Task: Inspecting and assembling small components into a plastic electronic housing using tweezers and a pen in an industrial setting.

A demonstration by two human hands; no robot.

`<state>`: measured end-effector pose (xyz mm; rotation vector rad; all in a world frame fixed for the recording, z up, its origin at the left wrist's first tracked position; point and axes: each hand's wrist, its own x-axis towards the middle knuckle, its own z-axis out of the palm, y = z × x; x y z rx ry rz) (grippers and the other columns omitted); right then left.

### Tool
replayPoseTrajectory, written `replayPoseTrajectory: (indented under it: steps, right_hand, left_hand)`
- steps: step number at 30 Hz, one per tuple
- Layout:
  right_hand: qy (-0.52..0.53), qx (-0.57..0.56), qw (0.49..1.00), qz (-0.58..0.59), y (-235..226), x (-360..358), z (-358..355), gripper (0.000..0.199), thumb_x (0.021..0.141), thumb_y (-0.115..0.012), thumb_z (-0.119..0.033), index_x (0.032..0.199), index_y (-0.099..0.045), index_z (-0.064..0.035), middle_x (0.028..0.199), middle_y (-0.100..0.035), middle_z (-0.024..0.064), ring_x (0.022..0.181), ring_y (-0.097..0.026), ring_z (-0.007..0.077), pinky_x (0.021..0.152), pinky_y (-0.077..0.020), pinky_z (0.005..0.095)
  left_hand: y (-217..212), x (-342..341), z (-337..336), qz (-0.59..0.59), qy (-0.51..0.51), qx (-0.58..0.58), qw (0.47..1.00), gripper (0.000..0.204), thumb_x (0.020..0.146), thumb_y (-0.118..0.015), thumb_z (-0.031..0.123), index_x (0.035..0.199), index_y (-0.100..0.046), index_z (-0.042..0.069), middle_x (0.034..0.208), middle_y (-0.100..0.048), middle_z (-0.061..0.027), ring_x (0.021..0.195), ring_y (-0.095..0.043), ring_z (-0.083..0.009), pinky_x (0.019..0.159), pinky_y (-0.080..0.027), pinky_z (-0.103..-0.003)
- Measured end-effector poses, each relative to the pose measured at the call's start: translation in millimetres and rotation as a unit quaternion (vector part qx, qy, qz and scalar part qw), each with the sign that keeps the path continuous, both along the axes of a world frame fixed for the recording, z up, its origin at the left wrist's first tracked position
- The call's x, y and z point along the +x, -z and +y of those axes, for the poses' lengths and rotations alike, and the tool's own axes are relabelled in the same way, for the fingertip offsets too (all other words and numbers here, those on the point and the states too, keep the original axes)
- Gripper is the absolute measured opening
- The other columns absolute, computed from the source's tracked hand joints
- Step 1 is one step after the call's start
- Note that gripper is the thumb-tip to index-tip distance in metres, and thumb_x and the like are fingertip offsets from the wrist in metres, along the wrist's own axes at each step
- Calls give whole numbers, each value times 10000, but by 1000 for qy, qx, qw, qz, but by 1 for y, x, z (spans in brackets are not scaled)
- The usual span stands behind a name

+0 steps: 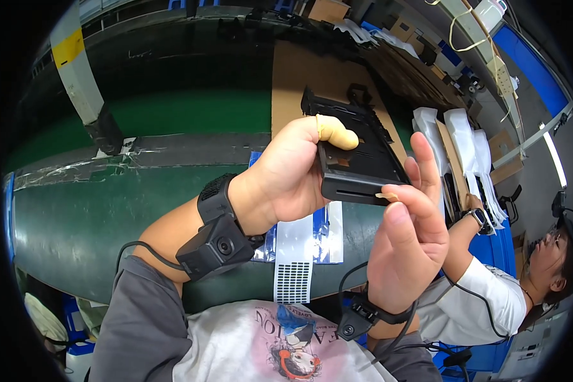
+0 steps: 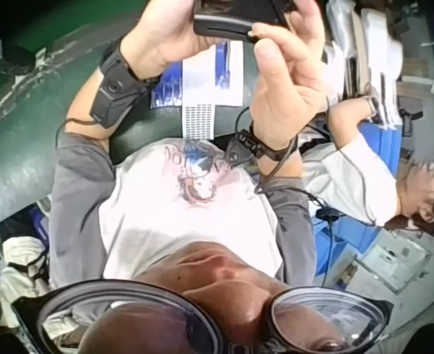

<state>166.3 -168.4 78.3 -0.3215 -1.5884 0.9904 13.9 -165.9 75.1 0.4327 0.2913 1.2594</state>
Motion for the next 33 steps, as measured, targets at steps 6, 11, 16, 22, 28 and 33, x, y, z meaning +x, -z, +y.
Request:
replayPoseTrajectory:
  steps: [6, 11, 16, 22, 28, 33]
  right_hand:
    - [130, 131, 979, -85, 1, 1, 4, 156, 695, -609, -29, 846, -635, -59, 1249, -362, 186, 1097, -385, 244, 893, -281, 345]
    - [174, 179, 962, -115, -4, 0, 5, 156, 666, -620, -13, 816, -618, -57, 1245, -361, 196, 1088, -387, 249, 882, -291, 360]
    - [97, 124, 983, -97, -5, -4, 7, 160, 658, -604, 25, 806, -586, -31, 1236, -357, 191, 1103, -374, 256, 899, -286, 364]
    - [-36, -54, 995, 76, -5, -13, 1, 447, 660, -577, 69, 1085, -456, -1, 1216, -368, 172, 1088, -380, 224, 919, -287, 326]
    - [67, -133, 977, 155, -15, -12, 2, 459, 731, -516, -7, 1168, -377, 18, 1115, -464, 151, 917, -438, 129, 825, -353, 250]
    - [177, 90, 977, 77, -6, -2, -8, 277, 694, -535, -50, 964, -520, 12, 1142, -436, 218, 1013, -431, 218, 848, -321, 299]
  left_hand:
    - [-1, 3, -2, -35, 5, -23, 999, 140, 728, -470, 140, 740, -547, 23, 705, -589, -91, 600, -592, -180, 558, -504, -282]
    - [3, -1, -2, -96, 68, 30, 993, 181, 734, -463, 131, 777, -558, -17, 726, -603, -128, 623, -608, -198, 575, -517, -300]
    - [1, 4, -5, 23, -110, 30, 993, 118, 744, -472, 112, 751, -541, 16, 747, -570, -68, 665, -567, -145, 650, -469, -278]
    - [-3, 6, -5, 45, -130, 106, 985, 89, 726, -478, 49, 766, -549, 12, 739, -564, -51, 663, -551, -116, 625, -453, -248]
    - [-8, 8, -13, 67, -122, 109, 984, 71, 714, -484, 51, 709, -546, 16, 696, -564, -46, 613, -548, -112, 592, -452, -244]
    - [-2, -2, -11, -78, 7, 74, 994, 103, 716, -481, 104, 726, -541, 22, 710, -578, -72, 647, -582, -167, 645, -480, -285]
